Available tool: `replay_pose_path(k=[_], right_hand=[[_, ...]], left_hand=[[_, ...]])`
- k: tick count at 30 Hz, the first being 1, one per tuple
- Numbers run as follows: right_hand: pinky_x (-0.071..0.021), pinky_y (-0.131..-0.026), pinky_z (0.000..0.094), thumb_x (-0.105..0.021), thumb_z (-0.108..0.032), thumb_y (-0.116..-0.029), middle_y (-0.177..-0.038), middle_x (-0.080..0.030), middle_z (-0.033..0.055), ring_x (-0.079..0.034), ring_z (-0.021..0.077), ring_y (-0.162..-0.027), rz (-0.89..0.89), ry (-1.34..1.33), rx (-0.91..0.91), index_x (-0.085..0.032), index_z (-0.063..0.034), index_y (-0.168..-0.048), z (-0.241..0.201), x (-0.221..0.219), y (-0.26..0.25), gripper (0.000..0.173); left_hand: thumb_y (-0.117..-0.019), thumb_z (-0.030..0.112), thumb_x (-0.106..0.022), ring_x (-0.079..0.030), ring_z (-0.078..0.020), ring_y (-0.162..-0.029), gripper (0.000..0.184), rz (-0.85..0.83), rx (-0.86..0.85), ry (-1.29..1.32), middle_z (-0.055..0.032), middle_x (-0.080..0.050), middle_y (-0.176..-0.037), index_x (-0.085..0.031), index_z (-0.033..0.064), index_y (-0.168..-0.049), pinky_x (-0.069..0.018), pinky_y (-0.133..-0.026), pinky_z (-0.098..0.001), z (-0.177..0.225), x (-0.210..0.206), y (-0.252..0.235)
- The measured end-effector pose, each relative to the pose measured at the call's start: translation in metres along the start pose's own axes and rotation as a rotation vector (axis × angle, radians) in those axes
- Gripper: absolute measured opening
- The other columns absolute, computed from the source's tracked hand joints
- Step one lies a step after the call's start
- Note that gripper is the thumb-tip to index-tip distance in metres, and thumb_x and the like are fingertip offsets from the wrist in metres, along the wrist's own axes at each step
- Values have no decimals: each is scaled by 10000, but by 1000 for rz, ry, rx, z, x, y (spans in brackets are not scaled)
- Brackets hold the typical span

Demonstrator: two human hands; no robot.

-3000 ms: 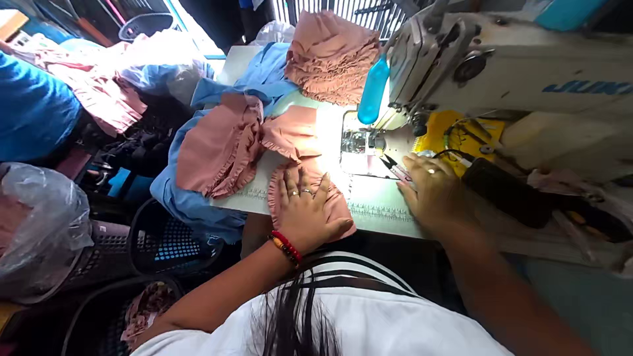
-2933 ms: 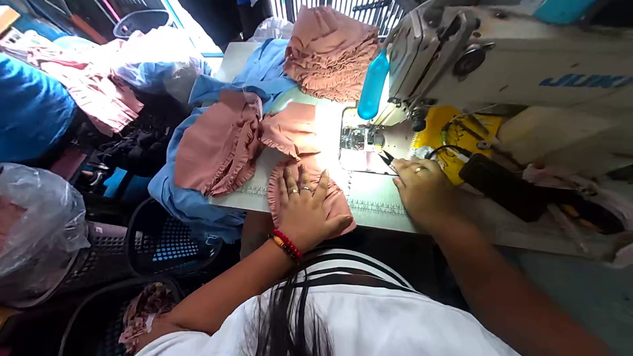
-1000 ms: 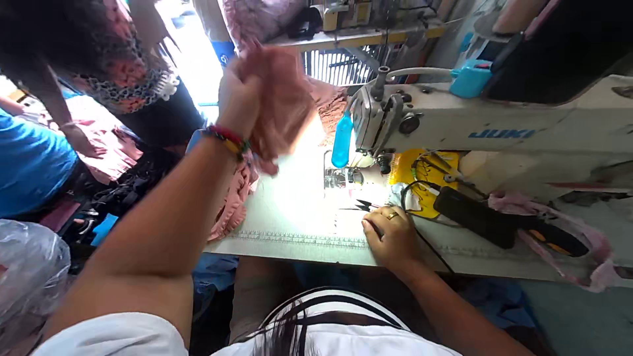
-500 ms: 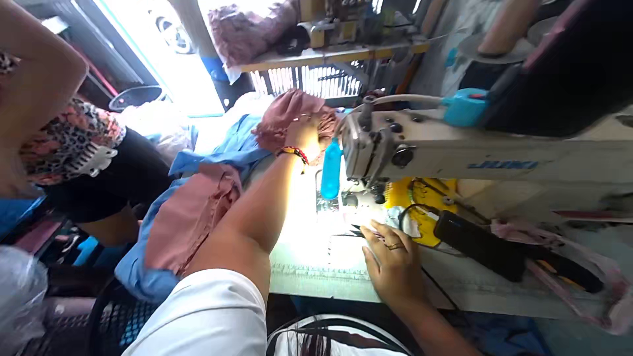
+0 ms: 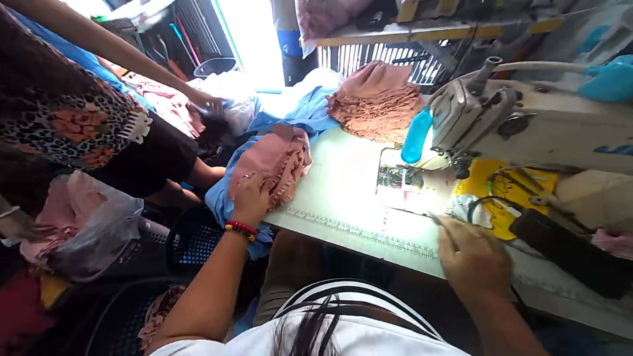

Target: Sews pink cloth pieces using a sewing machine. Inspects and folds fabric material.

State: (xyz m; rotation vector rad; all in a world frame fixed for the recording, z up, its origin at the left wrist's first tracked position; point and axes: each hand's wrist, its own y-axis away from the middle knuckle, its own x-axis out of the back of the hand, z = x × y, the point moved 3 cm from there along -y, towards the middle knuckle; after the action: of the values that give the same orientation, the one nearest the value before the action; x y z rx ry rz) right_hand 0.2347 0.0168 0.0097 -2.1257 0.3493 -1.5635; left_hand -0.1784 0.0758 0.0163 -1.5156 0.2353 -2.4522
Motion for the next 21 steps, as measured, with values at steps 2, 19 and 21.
replay_pose_path(k=[2, 19, 21], right_hand=[[-536, -841, 628, -503, -125, -1022, -1050, -714, 299, -691, 502, -984, 38, 50, -33, -728, 32, -1191, 12, 24, 2, 322], [-444, -1006, 676, -517, -175, -1054, -1153, -688, 319, -628, 557, -1112, -89, 223, -158, -734, 32, -1185, 111, 57, 58, 328], [-437, -1023, 668, -512, -199, -1052, -1177, -685, 312, -626, 547, -1129, -68, 205, -137, -729, 41, -1177, 108, 57, 57, 348]], left_hand=[[-1011, 157, -630, -614, -411, -1201, 286, -85, 46, 21, -214, -669, -1252, -689, 37, -1263, -465, -1046, -594, -5, -6, 4], [-1073, 226, -507, -631, -384, -1225, 323, -151, 266, 82, -212, -698, -1235, -726, 30, -1207, -442, -1057, -616, -8, -4, -16], [-1075, 251, -520, -642, -358, -1208, 324, -117, 356, 228, -196, -709, -1220, -728, 42, -1209, -445, -1052, -607, -15, -4, -19]])
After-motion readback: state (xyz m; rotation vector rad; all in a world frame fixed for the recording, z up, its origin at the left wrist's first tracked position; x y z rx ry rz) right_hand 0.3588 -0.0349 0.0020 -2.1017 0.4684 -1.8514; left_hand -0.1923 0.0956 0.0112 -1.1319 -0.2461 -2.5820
